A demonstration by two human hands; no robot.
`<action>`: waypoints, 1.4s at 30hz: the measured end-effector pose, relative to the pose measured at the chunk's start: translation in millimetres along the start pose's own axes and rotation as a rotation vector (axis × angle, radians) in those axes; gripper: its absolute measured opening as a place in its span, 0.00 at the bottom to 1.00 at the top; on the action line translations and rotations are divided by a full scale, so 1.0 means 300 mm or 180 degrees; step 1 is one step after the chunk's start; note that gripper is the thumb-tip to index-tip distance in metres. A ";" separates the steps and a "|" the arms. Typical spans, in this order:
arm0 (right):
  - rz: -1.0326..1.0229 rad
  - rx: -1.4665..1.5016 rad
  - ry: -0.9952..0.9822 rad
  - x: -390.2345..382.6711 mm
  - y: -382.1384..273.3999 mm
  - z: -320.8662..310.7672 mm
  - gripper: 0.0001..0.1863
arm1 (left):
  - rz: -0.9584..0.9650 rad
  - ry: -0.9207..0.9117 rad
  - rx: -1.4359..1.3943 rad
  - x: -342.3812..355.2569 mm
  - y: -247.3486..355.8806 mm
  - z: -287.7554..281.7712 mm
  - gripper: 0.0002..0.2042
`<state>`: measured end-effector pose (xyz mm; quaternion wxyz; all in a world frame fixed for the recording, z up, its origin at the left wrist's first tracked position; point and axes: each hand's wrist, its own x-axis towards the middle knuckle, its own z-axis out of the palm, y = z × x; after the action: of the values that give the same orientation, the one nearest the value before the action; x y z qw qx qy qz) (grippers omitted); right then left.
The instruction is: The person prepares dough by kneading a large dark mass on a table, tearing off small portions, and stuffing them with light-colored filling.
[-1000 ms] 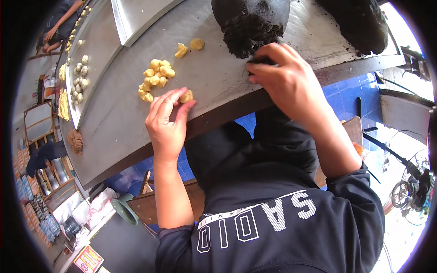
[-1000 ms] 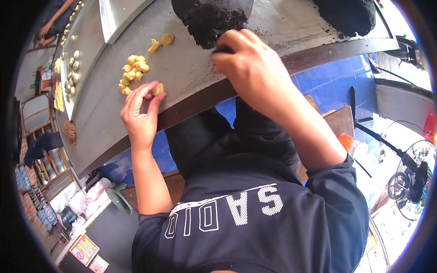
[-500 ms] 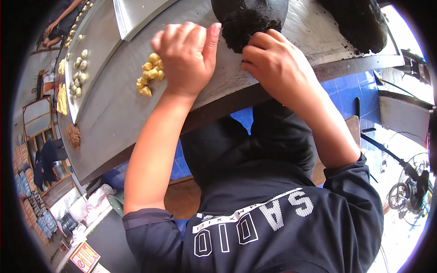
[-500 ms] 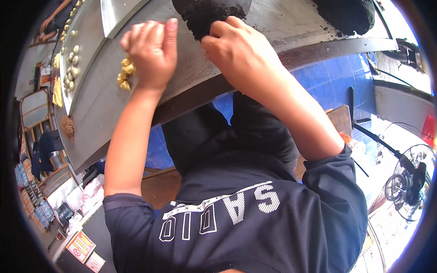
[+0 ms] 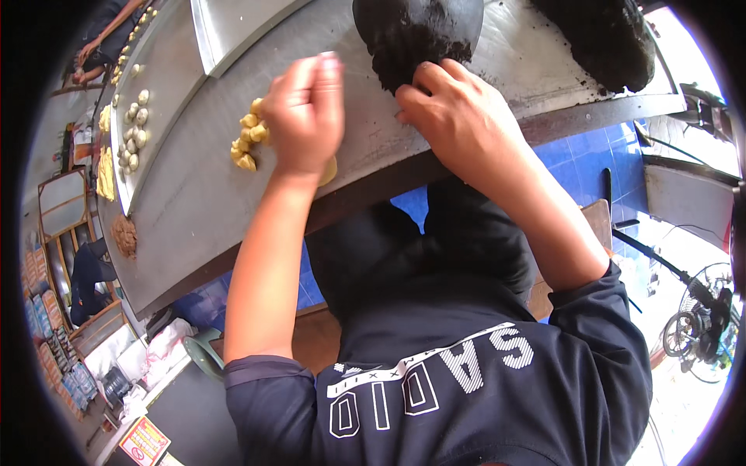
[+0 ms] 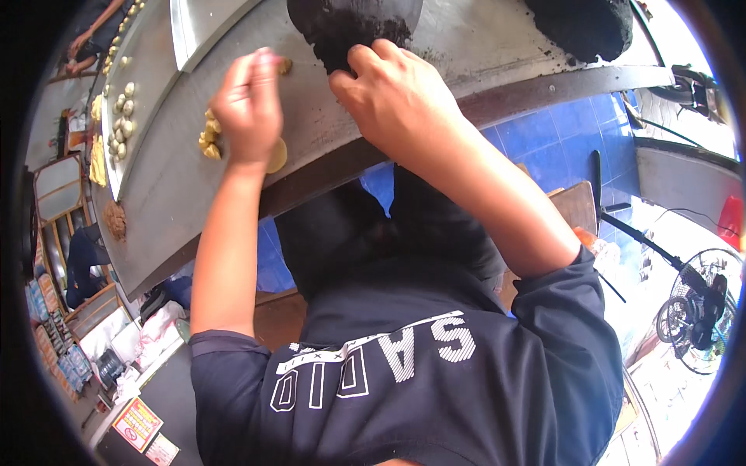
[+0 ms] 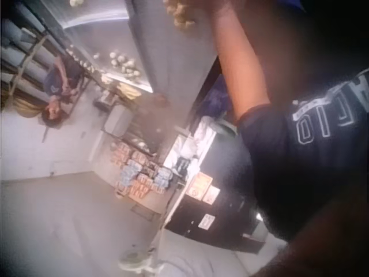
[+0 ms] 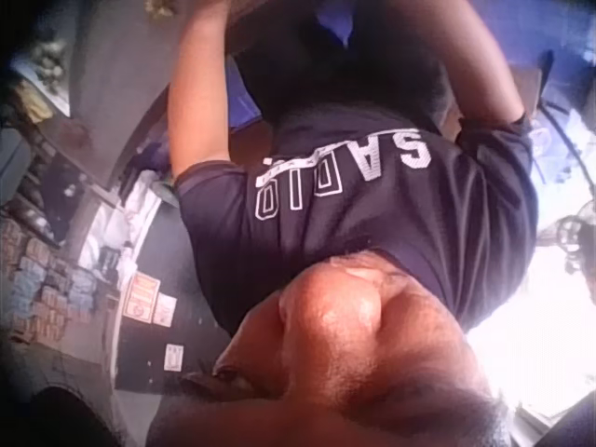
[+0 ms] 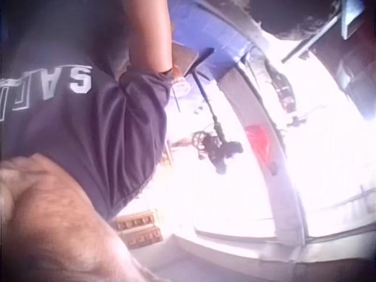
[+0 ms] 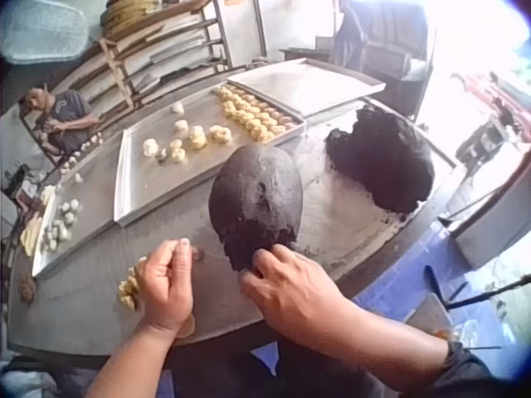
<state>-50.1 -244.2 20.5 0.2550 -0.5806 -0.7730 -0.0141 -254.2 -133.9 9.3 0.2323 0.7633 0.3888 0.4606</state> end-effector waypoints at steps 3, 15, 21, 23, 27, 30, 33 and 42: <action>0.0234 0.0544 0.0049 -0.026 0.039 -0.068 0.08 | 0.0460 -0.0559 0.1390 -0.041 0.030 -0.185 0.07; -0.0577 0.0854 -0.0360 0.026 0.013 -0.031 0.13 | -0.0691 -0.0476 0.0525 -0.292 0.066 -0.219 0.06; -0.0438 0.1089 -0.0340 -0.069 0.112 -0.093 0.17 | -0.1564 0.0086 -0.1253 -0.271 0.119 -0.164 0.14; -0.0238 0.1312 -0.0430 -0.066 0.086 -0.078 0.18 | -0.1827 0.0002 -0.1384 -0.251 0.117 -0.160 0.16; -0.0200 0.1214 -0.0237 -0.037 0.016 -0.054 0.15 | -0.2207 0.0091 -0.1709 -0.223 0.141 -0.118 0.19; 0.0013 0.1592 0.0537 -0.004 -0.074 -0.026 0.15 | -0.2226 0.0103 -0.1918 -0.219 0.174 -0.083 0.22; 0.0038 0.1367 0.0496 0.020 -0.100 0.025 0.16 | -0.1978 0.0192 -0.2516 -0.225 0.243 -0.045 0.26; -0.0036 0.2486 0.0092 0.006 -0.120 0.012 0.16 | -0.0017 -0.0910 0.0314 -0.186 0.073 -0.129 0.15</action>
<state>-84.5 -253.2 28.0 0.4677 -0.4354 -0.7197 0.2716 -295.2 -192.1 13.9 0.2487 0.8306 0.3760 0.3270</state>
